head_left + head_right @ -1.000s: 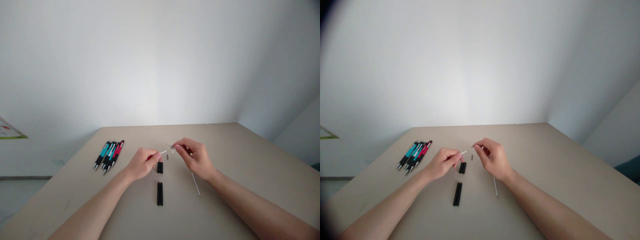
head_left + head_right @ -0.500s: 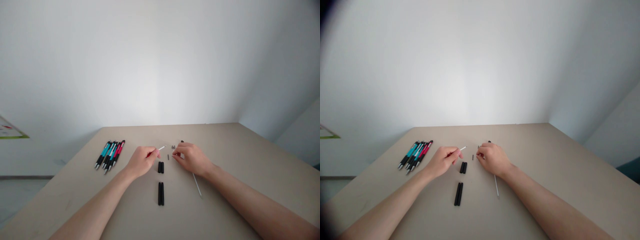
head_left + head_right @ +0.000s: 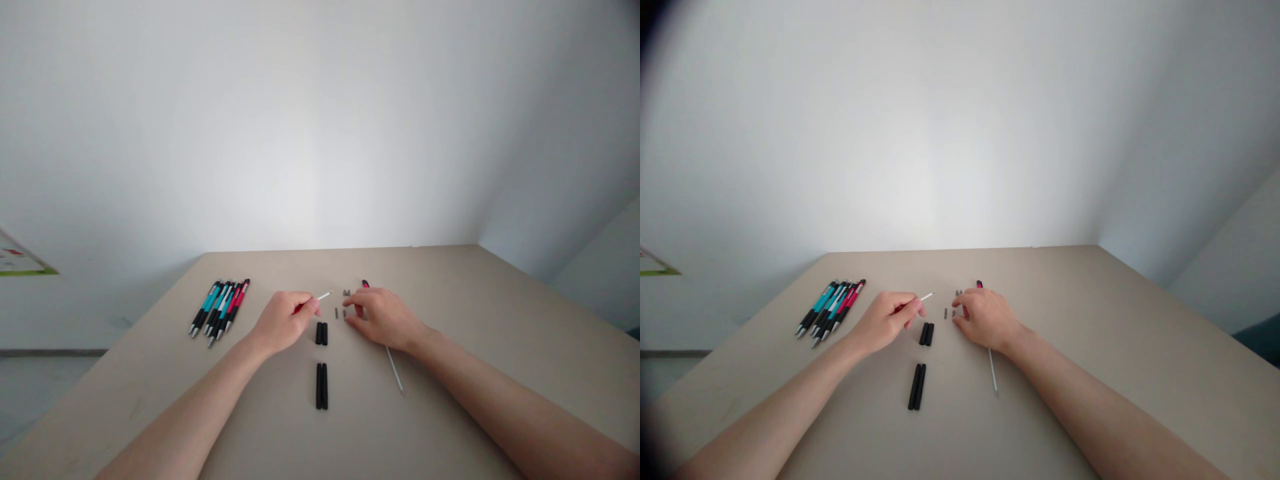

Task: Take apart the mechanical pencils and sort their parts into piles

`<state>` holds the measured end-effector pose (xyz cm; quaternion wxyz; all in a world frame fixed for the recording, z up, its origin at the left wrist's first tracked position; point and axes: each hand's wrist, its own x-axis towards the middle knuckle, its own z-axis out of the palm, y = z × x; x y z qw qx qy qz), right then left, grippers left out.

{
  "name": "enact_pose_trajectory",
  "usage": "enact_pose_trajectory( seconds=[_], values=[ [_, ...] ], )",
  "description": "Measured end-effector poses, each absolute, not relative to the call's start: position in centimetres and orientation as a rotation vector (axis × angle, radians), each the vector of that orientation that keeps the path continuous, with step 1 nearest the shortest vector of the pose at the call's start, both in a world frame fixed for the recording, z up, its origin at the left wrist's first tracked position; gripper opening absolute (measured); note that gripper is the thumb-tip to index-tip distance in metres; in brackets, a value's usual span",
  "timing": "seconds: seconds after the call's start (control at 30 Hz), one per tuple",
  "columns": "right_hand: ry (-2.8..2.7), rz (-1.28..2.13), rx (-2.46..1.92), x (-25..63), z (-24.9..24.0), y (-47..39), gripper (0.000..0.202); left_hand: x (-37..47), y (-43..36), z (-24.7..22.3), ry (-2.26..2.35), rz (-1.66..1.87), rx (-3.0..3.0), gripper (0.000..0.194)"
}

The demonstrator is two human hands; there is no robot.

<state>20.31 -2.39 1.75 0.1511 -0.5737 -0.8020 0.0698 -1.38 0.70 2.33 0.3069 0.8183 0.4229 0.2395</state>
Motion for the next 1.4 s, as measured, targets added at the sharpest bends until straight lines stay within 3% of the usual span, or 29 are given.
enact_pose_trajectory(
  seconds=[1.4],
  values=[
    [-2.314,0.171,-1.654,19.32,1.27,-2.21,0.017,-1.28,0.71,2.42,1.102,0.621,2.173,0.041]
  ],
)
